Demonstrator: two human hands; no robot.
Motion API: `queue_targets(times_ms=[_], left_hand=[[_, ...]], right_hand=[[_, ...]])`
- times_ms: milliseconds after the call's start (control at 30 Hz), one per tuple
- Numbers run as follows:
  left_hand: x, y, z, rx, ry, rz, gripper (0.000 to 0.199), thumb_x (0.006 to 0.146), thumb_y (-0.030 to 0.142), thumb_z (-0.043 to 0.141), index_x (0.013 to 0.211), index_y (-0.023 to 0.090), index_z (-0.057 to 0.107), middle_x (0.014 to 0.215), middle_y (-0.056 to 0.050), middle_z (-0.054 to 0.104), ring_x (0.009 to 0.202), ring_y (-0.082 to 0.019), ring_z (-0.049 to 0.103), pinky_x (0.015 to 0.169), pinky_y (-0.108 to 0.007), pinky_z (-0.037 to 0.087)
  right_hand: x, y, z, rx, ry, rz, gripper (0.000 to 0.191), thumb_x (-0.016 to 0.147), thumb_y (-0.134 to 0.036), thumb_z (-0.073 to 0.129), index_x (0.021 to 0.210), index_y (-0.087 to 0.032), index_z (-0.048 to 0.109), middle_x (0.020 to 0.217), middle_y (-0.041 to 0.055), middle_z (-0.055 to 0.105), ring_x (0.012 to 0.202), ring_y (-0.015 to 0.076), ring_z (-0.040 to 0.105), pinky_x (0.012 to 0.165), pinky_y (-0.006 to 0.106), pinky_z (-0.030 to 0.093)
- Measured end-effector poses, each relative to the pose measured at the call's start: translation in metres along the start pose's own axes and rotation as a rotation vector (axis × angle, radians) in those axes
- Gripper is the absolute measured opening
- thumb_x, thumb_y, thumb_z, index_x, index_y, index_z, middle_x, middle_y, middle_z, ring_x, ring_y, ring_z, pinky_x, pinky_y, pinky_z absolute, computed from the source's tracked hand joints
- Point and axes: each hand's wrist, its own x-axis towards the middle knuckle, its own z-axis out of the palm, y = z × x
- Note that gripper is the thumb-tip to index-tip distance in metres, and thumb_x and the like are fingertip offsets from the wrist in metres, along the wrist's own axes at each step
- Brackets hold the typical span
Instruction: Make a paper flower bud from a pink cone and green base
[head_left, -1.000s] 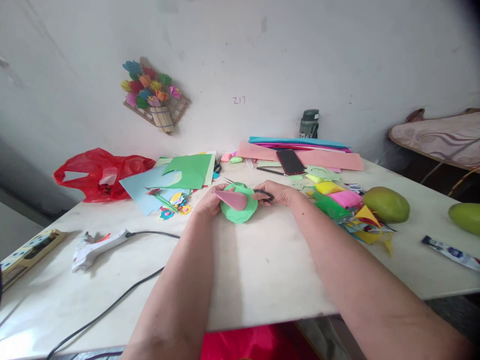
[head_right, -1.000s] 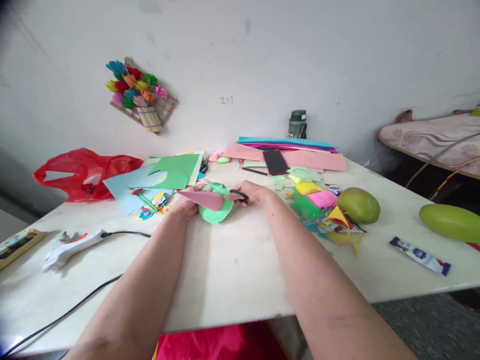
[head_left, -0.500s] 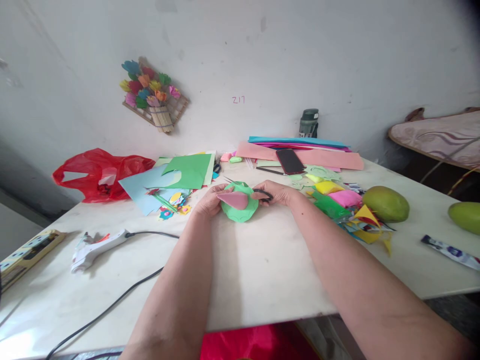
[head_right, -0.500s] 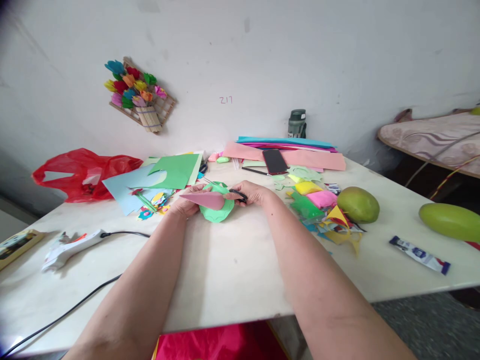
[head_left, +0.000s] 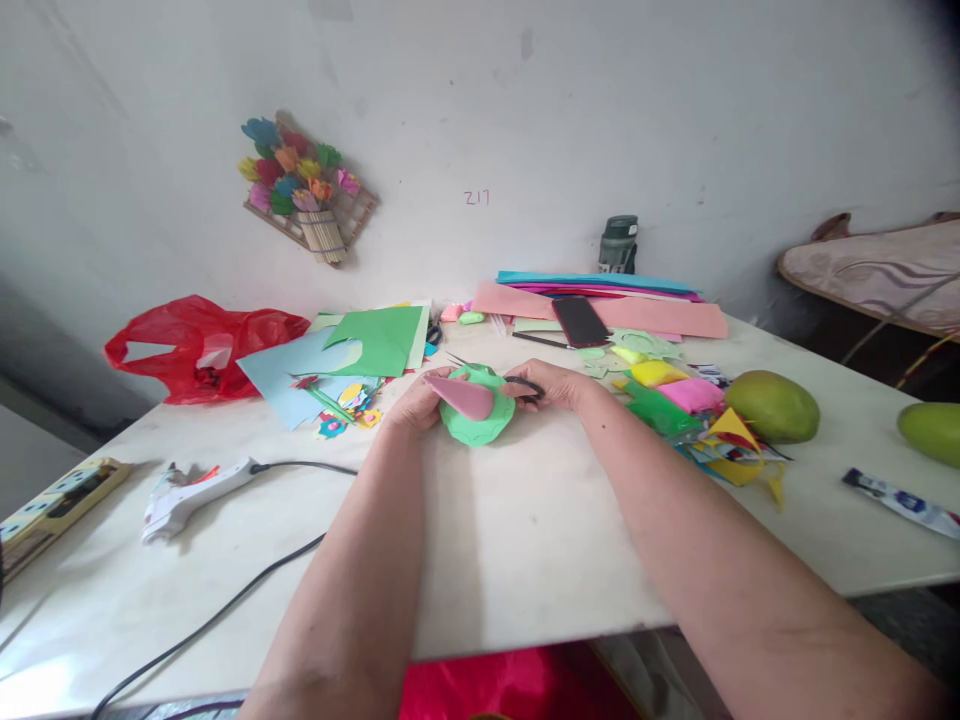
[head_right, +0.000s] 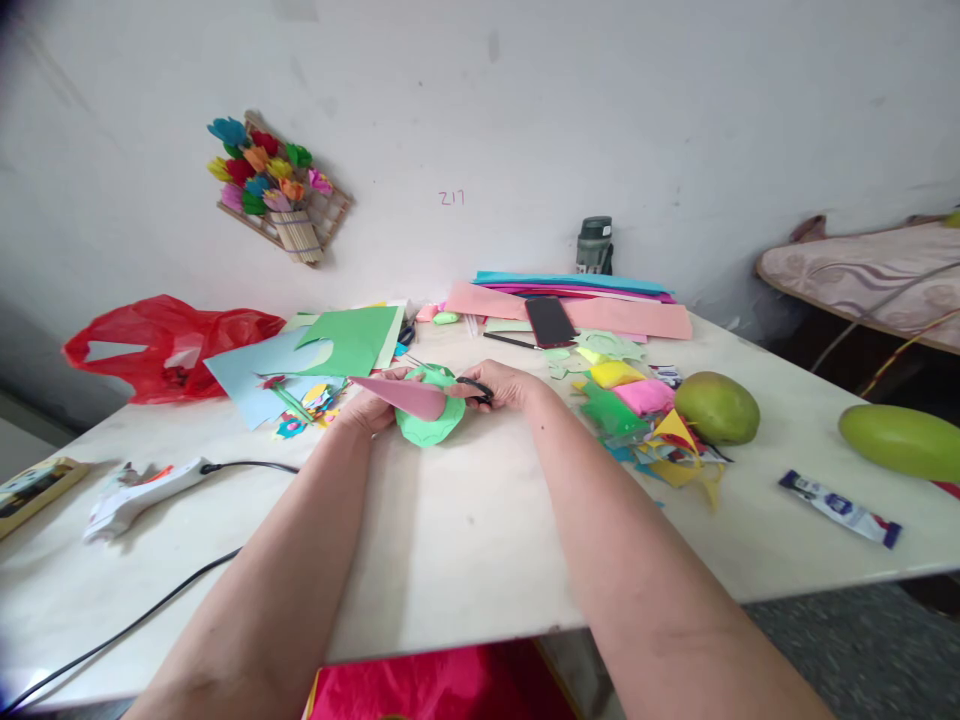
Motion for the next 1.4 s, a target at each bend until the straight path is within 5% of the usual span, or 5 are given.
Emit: queue_targets(times_ms=[733, 1400], left_hand=[[0.0056, -0.0069, -0.0090, -0.030, -0.023, -0.004, 0.024, 0.061, 0.031, 0.078, 0.074, 0.014, 0.065, 0.066, -0.001, 0.066, 0.057, -0.010, 0.058, 0.059, -0.022, 0.044], [-0.0007, 0.0023, -0.0056, 0.027, 0.055, 0.000, 0.020, 0.058, 0.031, 0.078, 0.070, 0.019, 0.067, 0.063, 0.003, 0.064, 0.053, -0.009, 0.056, 0.055, -0.021, 0.041]], right_hand=[[0.0058, 0.0040, 0.0003, 0.111, 0.013, -0.002, 0.025, 0.060, -0.030, 0.064, 0.053, -0.016, 0.045, 0.041, -0.0068, 0.037, 0.035, 0.0043, 0.034, 0.036, 0.020, 0.020], [0.0006, 0.0062, -0.0053, 0.043, 0.124, 0.024, 0.019, 0.068, -0.029, 0.064, 0.064, -0.013, 0.056, 0.052, 0.0006, 0.056, 0.038, 0.0054, 0.044, 0.032, 0.018, 0.019]])
